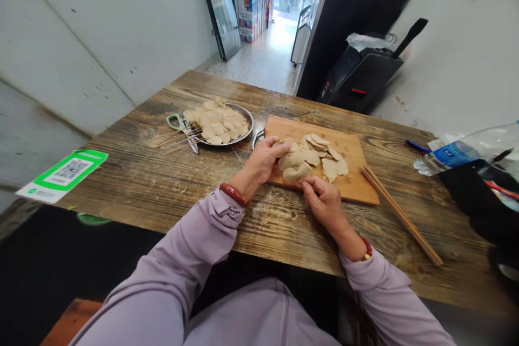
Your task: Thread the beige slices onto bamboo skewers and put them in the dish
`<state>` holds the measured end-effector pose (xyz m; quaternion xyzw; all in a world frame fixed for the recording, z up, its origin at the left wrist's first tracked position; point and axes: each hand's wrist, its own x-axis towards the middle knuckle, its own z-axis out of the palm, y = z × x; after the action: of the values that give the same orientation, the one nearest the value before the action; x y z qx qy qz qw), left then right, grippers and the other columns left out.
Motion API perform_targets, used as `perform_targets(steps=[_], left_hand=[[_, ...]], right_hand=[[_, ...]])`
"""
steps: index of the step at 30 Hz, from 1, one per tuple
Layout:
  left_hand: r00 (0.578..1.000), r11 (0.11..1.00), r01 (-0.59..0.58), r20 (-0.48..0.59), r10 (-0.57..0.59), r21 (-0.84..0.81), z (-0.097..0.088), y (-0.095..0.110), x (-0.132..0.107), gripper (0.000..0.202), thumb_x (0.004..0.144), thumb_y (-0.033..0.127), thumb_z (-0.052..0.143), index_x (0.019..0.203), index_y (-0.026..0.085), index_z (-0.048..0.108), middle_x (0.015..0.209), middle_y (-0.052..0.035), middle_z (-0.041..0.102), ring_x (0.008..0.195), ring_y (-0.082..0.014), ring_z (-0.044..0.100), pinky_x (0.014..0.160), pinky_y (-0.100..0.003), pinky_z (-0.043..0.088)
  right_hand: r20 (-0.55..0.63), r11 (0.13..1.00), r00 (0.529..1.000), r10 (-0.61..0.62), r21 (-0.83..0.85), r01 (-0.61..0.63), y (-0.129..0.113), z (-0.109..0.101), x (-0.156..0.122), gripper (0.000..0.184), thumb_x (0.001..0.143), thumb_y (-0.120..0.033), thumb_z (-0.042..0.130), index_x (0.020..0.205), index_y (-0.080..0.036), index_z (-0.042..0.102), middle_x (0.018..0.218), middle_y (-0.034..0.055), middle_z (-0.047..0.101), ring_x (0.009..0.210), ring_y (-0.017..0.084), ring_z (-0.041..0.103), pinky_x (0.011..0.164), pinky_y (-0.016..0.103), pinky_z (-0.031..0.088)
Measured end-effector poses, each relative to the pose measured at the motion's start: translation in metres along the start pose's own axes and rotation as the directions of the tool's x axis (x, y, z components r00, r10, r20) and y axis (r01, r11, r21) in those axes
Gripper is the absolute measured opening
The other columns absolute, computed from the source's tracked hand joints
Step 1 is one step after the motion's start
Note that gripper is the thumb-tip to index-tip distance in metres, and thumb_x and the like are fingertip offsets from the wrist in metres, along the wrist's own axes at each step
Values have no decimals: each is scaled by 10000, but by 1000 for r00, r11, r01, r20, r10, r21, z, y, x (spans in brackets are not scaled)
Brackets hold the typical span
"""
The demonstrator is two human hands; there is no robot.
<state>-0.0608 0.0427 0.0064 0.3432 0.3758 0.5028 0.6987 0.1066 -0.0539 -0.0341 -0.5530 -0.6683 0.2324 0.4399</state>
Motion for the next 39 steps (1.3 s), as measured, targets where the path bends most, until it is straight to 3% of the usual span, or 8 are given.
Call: perform_targets(steps=[6, 13, 17, 20, 24, 28, 32, 39], left_hand=[[985, 991, -86, -143, 100, 103, 4, -7, -1, 213, 628, 169, 778, 708, 174, 580, 625, 52, 599, 562, -87, 523, 547, -217, 395], [1000, 1000, 26, -3, -26, 16, -2, -2, 1, 276, 626, 178, 844, 761, 151, 606, 713, 6, 669, 627, -106, 604, 638, -236, 480], [996, 999, 44, 74, -42, -25, -1, 2, -1, 257, 683, 224, 870, 785, 138, 651, 734, -7, 686, 626, -100, 608, 623, -224, 479], [983, 989, 112, 158, -96, -94, 3, 6, -2, 199, 796, 296, 817, 833, 133, 709, 785, -47, 725, 675, -137, 653, 656, -256, 530], [986, 977, 134, 121, -114, -168, 4, 7, 0, 203, 887, 350, 740, 872, 148, 744, 845, -76, 766, 799, -194, 721, 726, -285, 577], [992, 970, 122, 67, -110, -212, 3, 6, 4, 258, 895, 407, 728, 925, 151, 745, 880, -89, 781, 879, -217, 747, 764, -297, 600], [990, 972, 114, 100, -95, -208, 4, 7, 2, 288, 876, 437, 748, 951, 159, 742, 901, -92, 786, 922, -237, 751, 773, -319, 617], [998, 988, 24, 66, -14, -151, 3, 9, -2, 200, 867, 345, 755, 958, 170, 726, 956, -72, 782, 902, -203, 738, 790, -313, 605]], right_hand=[[-26, 972, 990, -137, -195, 129, 5, 5, -4, 232, 994, -321, 535, 924, -221, 732, 849, 97, 775, 771, 239, 718, 722, 342, 501], [-29, 969, 988, -149, -201, 140, 4, 5, -4, 260, 997, -325, 516, 913, -216, 736, 869, 108, 784, 792, 237, 725, 734, 341, 517], [-30, 996, 999, -39, -76, 37, 1, 4, -1, 243, 972, -371, 544, 886, -226, 719, 739, 60, 737, 675, 202, 674, 668, 321, 505], [-2, 991, 995, 95, 95, -95, -1, 4, 1, 262, 965, -413, 548, 901, -213, 704, 530, -28, 588, 480, 148, 537, 547, 284, 438], [23, 950, 980, 196, 244, -196, -4, 6, 4, 329, 950, -487, 561, 936, -188, 698, 483, -67, 511, 430, 111, 451, 488, 249, 366], [32, 917, 973, 228, 328, -225, -9, 12, 9, 398, 920, -564, 581, 922, -179, 682, 472, -77, 483, 412, 93, 402, 455, 235, 316], [46, 885, 971, 235, 404, -233, -15, 20, 14, 439, 901, -607, 592, 931, -177, 670, 472, -79, 477, 396, 85, 376, 432, 230, 286], [41, 902, 971, 237, 362, -236, -20, 31, 15, 422, 878, -606, 621, 836, -189, 669, 497, -50, 537, 415, 89, 425, 424, 221, 309]])
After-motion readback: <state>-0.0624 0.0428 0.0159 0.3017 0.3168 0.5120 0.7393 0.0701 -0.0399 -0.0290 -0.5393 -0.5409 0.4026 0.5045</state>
